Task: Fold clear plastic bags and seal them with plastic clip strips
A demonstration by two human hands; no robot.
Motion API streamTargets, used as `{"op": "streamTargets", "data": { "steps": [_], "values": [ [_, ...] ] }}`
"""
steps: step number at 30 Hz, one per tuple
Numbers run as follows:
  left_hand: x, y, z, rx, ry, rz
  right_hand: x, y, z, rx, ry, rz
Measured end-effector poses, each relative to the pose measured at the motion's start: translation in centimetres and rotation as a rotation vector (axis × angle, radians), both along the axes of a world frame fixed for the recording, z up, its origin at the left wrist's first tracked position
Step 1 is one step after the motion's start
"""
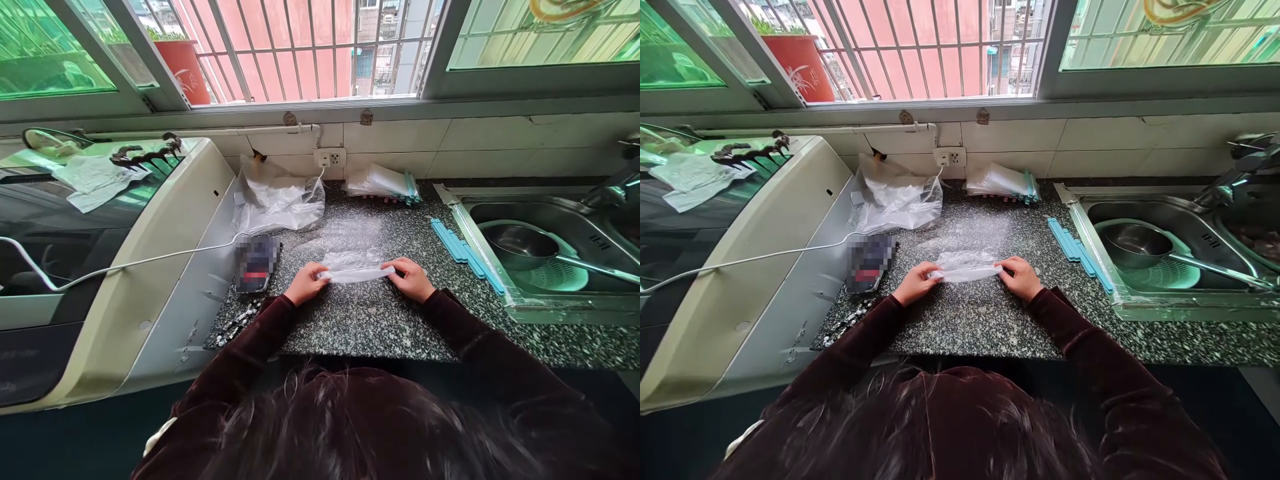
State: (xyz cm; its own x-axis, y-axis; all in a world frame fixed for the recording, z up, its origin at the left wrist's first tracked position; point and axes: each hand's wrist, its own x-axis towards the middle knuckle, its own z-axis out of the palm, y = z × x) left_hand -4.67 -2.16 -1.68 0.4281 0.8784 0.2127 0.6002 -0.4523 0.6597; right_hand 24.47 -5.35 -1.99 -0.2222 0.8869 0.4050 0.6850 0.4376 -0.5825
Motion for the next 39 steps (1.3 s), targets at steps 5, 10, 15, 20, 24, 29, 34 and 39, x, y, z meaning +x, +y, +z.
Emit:
{"op": "streamTargets", "data": {
  "steps": [5,10,15,20,24,29,34,39],
  "values": [
    [1.1,0.4,0.2,-0.235,-0.138,0.173,0.0,0.5,0.0,-0.023,-0.004,-0.106],
    [2.2,1.3,0.6,-0.201,-0.146,0.278,0.0,0.8,-0.6,0.003,-0.086,-0.209],
    [2.7,1.8,0.6,-0.103,-0.028,0.368,-0.2,0.6,-0.5,0.006,-0.174,-0.329],
    [2.5,1.8,0.4,-0.055,-0.029,0.37,-0.8,0.1,0.2,0.159,-0.202,-0.203],
    [2.4,1.9,0.2,-0.01,-0.004,0.369,-1.1,-0.2,0.2,0.206,-0.311,-0.099],
    [2.4,2.1,-0.2,0.005,0.017,0.381,-1.1,-0.1,0.1,0.184,-0.404,-0.12],
    [2.3,1.6,-0.1,0.127,0.064,0.412,-1.1,-0.2,0.2,0.186,-0.421,-0.112],
    [3.4,0.2,0.6,0.501,0.229,0.263,-1.2,-0.2,0.1,0.193,-0.424,-0.104]
  ]
}}
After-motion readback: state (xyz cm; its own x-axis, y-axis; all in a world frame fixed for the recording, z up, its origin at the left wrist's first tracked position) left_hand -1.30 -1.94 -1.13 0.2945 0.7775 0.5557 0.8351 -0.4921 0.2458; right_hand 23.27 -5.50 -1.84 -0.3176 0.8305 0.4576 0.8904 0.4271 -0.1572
